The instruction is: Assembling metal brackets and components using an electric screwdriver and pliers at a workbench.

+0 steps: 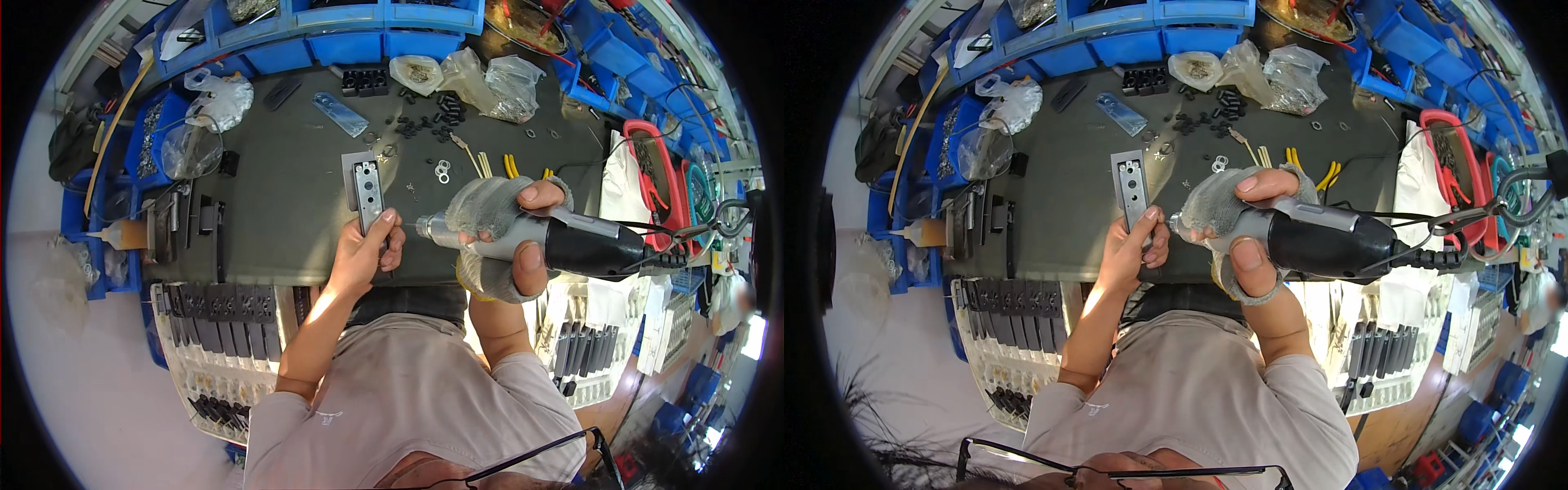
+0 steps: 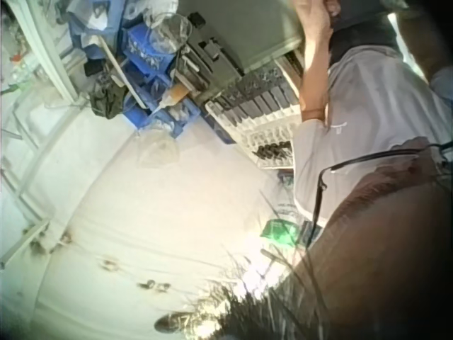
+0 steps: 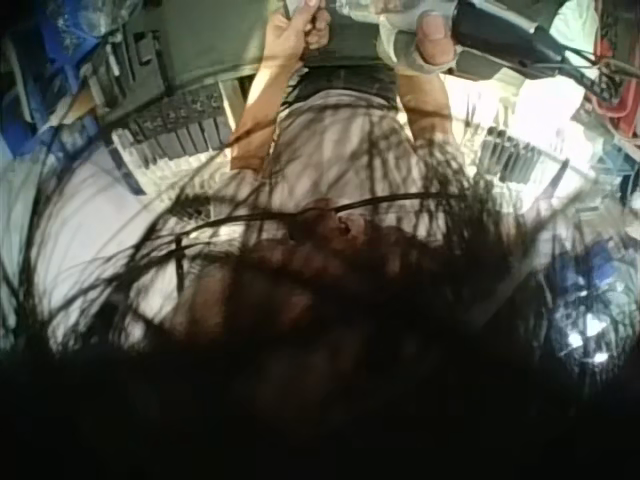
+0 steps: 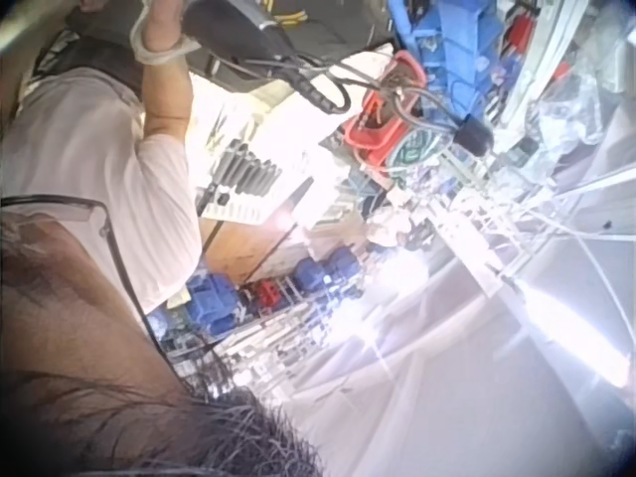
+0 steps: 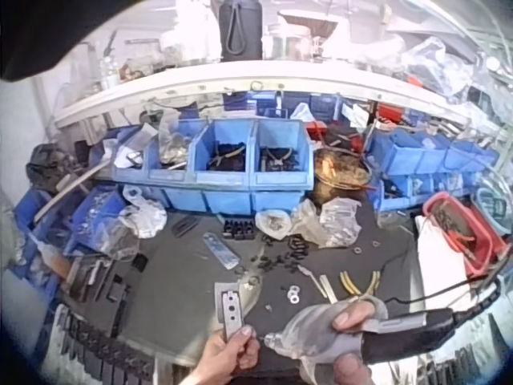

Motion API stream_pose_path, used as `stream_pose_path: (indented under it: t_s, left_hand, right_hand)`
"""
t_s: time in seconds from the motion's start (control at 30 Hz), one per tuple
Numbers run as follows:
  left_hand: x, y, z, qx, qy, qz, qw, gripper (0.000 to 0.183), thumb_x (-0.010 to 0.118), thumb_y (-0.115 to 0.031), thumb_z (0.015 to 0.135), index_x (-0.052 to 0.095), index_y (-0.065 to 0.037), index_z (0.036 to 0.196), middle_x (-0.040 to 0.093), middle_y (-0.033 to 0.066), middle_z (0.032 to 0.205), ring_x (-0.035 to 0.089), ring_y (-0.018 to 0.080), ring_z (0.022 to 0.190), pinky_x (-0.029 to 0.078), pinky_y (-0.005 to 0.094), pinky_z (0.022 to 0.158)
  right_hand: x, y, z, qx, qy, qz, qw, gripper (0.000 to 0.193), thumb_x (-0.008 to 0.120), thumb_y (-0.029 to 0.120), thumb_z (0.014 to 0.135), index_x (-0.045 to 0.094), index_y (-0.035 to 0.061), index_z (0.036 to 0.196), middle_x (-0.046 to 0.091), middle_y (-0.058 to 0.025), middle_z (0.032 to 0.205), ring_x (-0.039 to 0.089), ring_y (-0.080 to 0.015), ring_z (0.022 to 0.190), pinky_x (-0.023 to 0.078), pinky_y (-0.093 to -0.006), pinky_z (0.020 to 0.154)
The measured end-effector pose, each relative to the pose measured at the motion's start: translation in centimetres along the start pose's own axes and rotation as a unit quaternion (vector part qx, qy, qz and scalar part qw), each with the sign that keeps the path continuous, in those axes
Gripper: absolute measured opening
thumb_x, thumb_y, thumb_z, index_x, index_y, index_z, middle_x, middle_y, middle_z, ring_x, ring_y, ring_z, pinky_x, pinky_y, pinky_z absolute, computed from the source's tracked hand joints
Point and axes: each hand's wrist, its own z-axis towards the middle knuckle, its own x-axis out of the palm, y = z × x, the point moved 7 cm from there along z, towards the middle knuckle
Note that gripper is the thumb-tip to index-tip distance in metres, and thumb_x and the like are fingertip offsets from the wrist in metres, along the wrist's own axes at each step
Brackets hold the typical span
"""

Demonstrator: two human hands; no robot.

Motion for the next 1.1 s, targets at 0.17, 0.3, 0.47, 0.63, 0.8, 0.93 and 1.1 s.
stream_pose_path:
  t_s: [0.17,0.3,0.47,0.63,0.8,0.93,1.1]
  left_hand:
    - [0.6,0.1,-1.0,0.001,-0.006,-0.017,1.000,0.027,0.059,-0.027,0.104,0.056,-0.001,0.098,0.054,0.0042,0.069,0.045,0.0083,0.050,0.035,0.0253,0.044]
    - [0.8,0.2,-1.1,0.010,-0.006,-0.021,1.000,0.027,0.059,-0.026,0.104,0.056,0.000,0.097,0.054,0.0043,0.068,0.045,0.0084,0.050,0.035,0.0255,0.044]
    - [1.1,0.3,-1.1,0.011,-0.012,-0.018,1.000,0.028,0.060,-0.026,0.103,0.056,0.000,0.096,0.054,0.0047,0.067,0.045,0.0085,0.049,0.035,0.0256,0.043]
    - [0.9,0.3,-1.1,0.015,-0.029,-0.007,0.999,0.030,0.062,-0.027,0.102,0.055,0.001,0.094,0.054,0.0048,0.065,0.045,0.0089,0.048,0.035,0.0257,0.043]
    - [1.1,0.0,-1.2,0.013,-0.020,0.010,1.000,0.040,0.055,-0.035,0.105,0.057,0.004,0.097,0.055,0.0060,0.064,0.045,0.0095,0.047,0.035,0.0259,0.042]
    - [0.8,-0.1,-1.4,-0.023,-0.016,0.029,0.999,0.061,0.039,-0.050,0.107,0.059,0.008,0.102,0.057,0.0081,0.062,0.047,0.0110,0.044,0.037,0.0270,0.041]
    - [0.4,1.0,-1.8,-0.052,-0.012,0.098,0.994,0.067,0.035,-0.052,0.107,0.059,0.009,0.097,0.057,0.0101,0.060,0.047,0.0132,0.041,0.039,0.0282,0.038]
  right_hand:
    - [0.9,0.1,-0.3,0.016,-0.008,-0.004,1.000,0.053,0.078,0.035,0.082,0.047,0.0065,0.115,0.052,-0.0093,0.075,0.059,-0.0224,0.067,0.052,-0.0359,0.061]
    - [0.6,-0.1,-0.2,0.009,-0.013,-0.011,1.000,0.054,0.077,0.035,0.081,0.047,0.0062,0.115,0.052,-0.0092,0.075,0.058,-0.0224,0.067,0.051,-0.0358,0.061]
    - [0.6,0.1,-0.3,-0.007,-0.007,-0.013,1.000,0.053,0.077,0.034,0.082,0.047,0.0054,0.115,0.053,-0.0091,0.075,0.057,-0.0215,0.066,0.051,-0.0351,0.061]
    - [0.9,0.5,-0.5,-0.002,-0.002,-0.017,1.000,0.052,0.076,0.033,0.083,0.047,0.0047,0.115,0.053,-0.0090,0.076,0.057,-0.0209,0.066,0.051,-0.0345,0.061]
    - [0.8,0.0,-0.2,-0.003,0.004,-0.007,1.000,0.051,0.075,0.032,0.083,0.047,0.0052,0.115,0.053,-0.0085,0.077,0.056,-0.0202,0.066,0.050,-0.0348,0.062]
    - [0.1,0.5,0.5,-0.054,-0.004,-0.022,0.998,0.051,0.074,0.034,0.083,0.047,0.0057,0.115,0.053,-0.0079,0.077,0.055,-0.0206,0.065,0.049,-0.0366,0.062]
    - [0.9,0.2,1.9,-0.008,-0.005,-0.016,1.000,0.062,0.083,0.045,0.077,0.047,0.0101,0.114,0.052,-0.0058,0.099,0.061,-0.0189,0.085,0.054,-0.0324,0.080]
